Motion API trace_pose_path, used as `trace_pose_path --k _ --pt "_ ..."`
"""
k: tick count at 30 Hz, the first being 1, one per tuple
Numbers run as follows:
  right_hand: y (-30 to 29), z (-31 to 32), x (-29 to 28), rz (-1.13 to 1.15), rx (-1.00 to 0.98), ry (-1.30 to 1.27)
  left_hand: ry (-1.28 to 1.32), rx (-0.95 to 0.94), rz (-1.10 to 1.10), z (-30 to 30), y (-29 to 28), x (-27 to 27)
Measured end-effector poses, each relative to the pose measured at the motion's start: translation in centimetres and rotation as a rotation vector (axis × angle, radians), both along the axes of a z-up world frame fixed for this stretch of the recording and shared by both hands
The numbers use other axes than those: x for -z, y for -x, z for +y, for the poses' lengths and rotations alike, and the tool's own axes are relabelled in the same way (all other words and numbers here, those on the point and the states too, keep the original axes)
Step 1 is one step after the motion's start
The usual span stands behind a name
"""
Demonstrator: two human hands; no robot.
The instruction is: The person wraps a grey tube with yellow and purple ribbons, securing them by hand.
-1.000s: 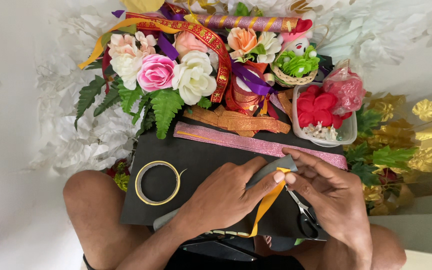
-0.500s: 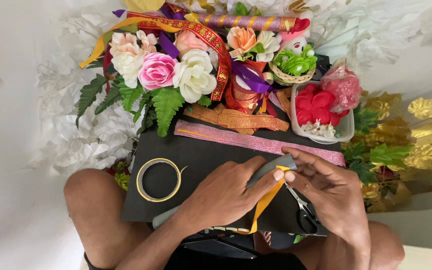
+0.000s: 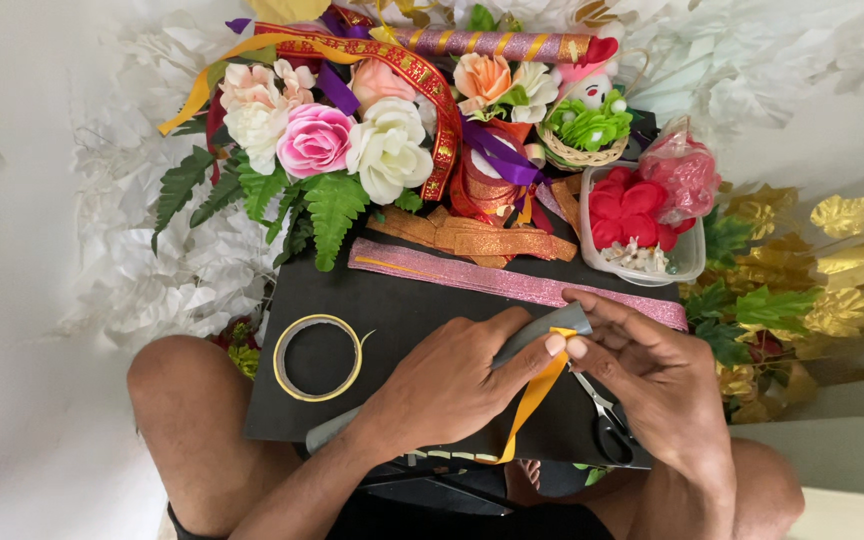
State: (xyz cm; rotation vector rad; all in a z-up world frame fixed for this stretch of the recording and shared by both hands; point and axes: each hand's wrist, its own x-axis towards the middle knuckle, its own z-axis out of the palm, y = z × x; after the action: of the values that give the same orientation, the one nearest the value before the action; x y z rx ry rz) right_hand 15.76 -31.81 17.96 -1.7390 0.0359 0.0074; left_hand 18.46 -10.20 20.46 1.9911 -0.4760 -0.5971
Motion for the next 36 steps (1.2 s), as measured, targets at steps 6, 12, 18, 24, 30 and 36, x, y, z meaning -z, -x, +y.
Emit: trace_pose_path --k 6,12,18,24,30,36 --pt "0.1 0.1 -0.3 -0.007 -0.008 0.065 -0.002 0.004 0.026 0.2 0.0 -0.2" --pt "1.1 1.3 -1.2 0.002 0.032 0.13 0.004 0.021 0.015 0.2 -0.6 -0.1" --pt "9.3 3.7 1.7 -0.009 0.395 0.424 0.078 0.014 0.027 0.0 -0.5 -0.2" --pt "16.1 8.1 10.7 0.182 0.043 0.271 0.044 0.11 0.113 -1.0 1.1 -1.0" --pt "15.9 6.1 12.6 -0.311 0.168 0.686 -0.028 0.166 -0.074 -1.9 3.2 -0.3" --pt "15.3 6.1 8.7 0.092 0.563 0.385 0.023 0.185 -0.161 -1.6 3.6 -0.5"
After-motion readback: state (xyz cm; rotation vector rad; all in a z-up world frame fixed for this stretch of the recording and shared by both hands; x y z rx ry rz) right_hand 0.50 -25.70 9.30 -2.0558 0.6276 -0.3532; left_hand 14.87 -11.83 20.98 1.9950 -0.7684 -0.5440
